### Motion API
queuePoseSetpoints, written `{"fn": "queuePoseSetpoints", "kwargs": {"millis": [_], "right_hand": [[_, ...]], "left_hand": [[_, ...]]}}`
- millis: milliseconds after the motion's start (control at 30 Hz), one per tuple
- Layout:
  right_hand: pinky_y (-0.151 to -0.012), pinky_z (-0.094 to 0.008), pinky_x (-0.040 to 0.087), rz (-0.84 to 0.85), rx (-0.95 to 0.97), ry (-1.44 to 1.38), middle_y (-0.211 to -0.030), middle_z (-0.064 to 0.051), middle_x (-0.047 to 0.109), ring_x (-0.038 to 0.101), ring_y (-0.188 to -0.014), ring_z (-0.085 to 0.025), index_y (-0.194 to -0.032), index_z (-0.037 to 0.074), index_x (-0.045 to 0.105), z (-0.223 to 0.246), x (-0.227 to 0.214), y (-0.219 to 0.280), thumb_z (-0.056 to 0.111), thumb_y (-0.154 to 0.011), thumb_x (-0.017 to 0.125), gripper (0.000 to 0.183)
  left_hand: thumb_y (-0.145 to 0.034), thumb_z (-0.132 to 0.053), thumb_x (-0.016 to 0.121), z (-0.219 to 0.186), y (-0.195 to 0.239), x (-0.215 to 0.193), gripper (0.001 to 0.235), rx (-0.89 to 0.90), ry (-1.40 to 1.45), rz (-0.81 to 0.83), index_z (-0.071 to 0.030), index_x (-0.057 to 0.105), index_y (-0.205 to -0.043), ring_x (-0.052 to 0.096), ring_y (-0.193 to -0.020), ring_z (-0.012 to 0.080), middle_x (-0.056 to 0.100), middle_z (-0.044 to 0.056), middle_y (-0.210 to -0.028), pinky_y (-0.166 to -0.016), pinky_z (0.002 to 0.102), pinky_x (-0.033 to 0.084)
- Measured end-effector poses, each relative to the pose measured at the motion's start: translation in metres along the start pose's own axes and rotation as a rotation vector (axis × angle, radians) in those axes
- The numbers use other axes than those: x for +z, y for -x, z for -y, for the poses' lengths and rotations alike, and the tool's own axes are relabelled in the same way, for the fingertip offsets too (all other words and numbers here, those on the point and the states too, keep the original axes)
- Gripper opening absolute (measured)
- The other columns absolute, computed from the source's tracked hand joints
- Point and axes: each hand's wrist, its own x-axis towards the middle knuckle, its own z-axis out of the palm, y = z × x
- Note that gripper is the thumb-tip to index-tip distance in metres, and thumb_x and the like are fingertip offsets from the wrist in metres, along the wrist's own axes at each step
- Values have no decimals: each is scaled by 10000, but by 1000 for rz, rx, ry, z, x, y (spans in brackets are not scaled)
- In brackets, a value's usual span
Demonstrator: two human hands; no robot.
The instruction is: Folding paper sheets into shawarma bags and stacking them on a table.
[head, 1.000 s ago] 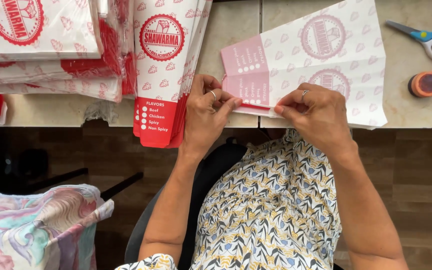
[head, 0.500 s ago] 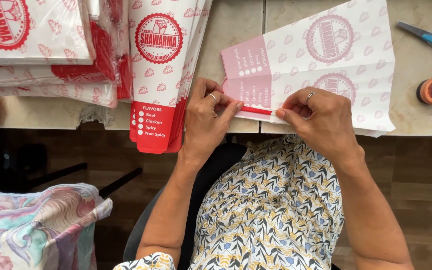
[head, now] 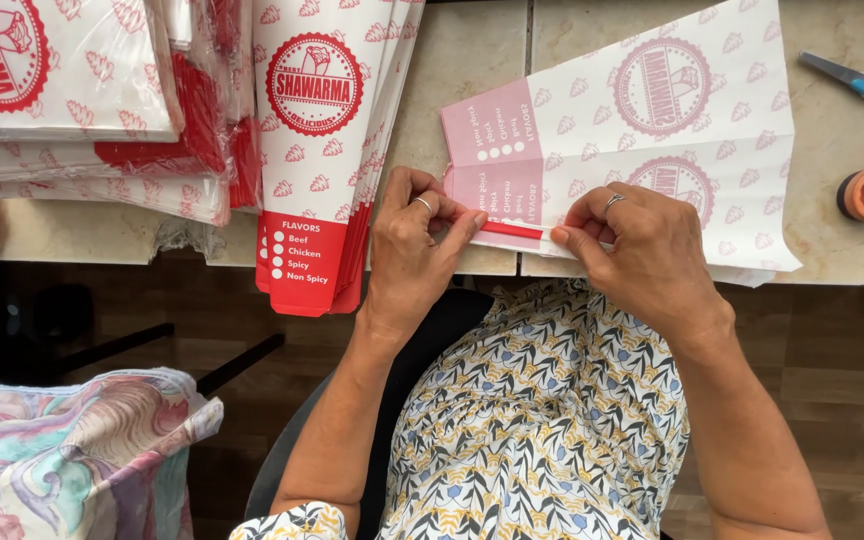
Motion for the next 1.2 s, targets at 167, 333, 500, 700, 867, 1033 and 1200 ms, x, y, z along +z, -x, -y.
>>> {"fn": "queuePoseSetpoints", "kwargs": {"millis": [167, 333, 500, 700, 867, 1033, 1200], "right_hand": [[-611, -334, 514, 13, 17, -1, -650, -59, 659, 641, -651, -224, -832, 61, 732, 3, -2, -3, 57, -862, 831, 104], [-605, -330, 505, 54, 29, 2, -648, -43, 659, 638, -642, -204, -831, 74, 734, 2, -5, -5, 79, -876, 820, 97], [-593, -335, 514, 63, -4, 66, -651, -29, 649, 636, -641, -197, -843, 78, 734, 0, -4, -4, 149, -914, 814, 128], [-669, -358, 559, 27, -103, 428, -750, -25, 639, 667, -748, -227, -947, 113, 741, 4, -5, 10, 279, -986, 779, 174], [-789, -351, 562, -90, -158, 336, -821, -45, 587, 643, -851, -252, -1011, 90, 741, -29, -8, 37, 207, -1022, 771, 121], [-774, -360, 551, -169, -129, 101, -785, -34, 501, 621, -865, -255, -975, 77, 747, -44, -8, 43, 142, -1005, 801, 90], [-705, -345, 566, -101, -28, -96, -692, -89, 493, 694, -887, -316, -1033, 33, 765, -35, -18, 36, 77, -941, 834, 123]], "left_hand": [[-867, -173, 851, -5, 4, -2, 284, -13, 41, -65, -16, 618, -910, 655, -726, 218, 500, 73, -938, -617, 255, 598], [-936, -103, 742, -1, 9, 11, 122, 133, 10, -84, -93, 623, -960, 613, -909, 275, 440, 55, -1048, -843, 375, 568], [-1013, -89, 643, 1, 18, 32, 129, 709, -270, -91, -74, 754, -951, 586, -920, 247, 636, 78, -967, -895, 394, 496], [-969, 44, 645, -22, 21, 21, 138, 811, -473, -75, 97, 735, -1059, 665, -893, 359, 657, 222, -954, -878, 481, 584], [-1022, 22, 446, -7, 35, 21, 327, 826, -584, -19, 77, 665, -1259, 668, -1025, 412, 649, 259, -1099, -1001, 552, 547], [-1040, -87, 423, -6, 39, 25, 455, 803, -605, 41, -113, 559, -1474, 577, -1058, 426, 537, 240, -1159, -1057, 634, 491], [-1003, -633, 413, -7, 43, 29, 652, 696, -646, 82, -251, 528, -1518, 532, -1093, 418, 542, 202, -1191, -1125, 625, 440]]}}
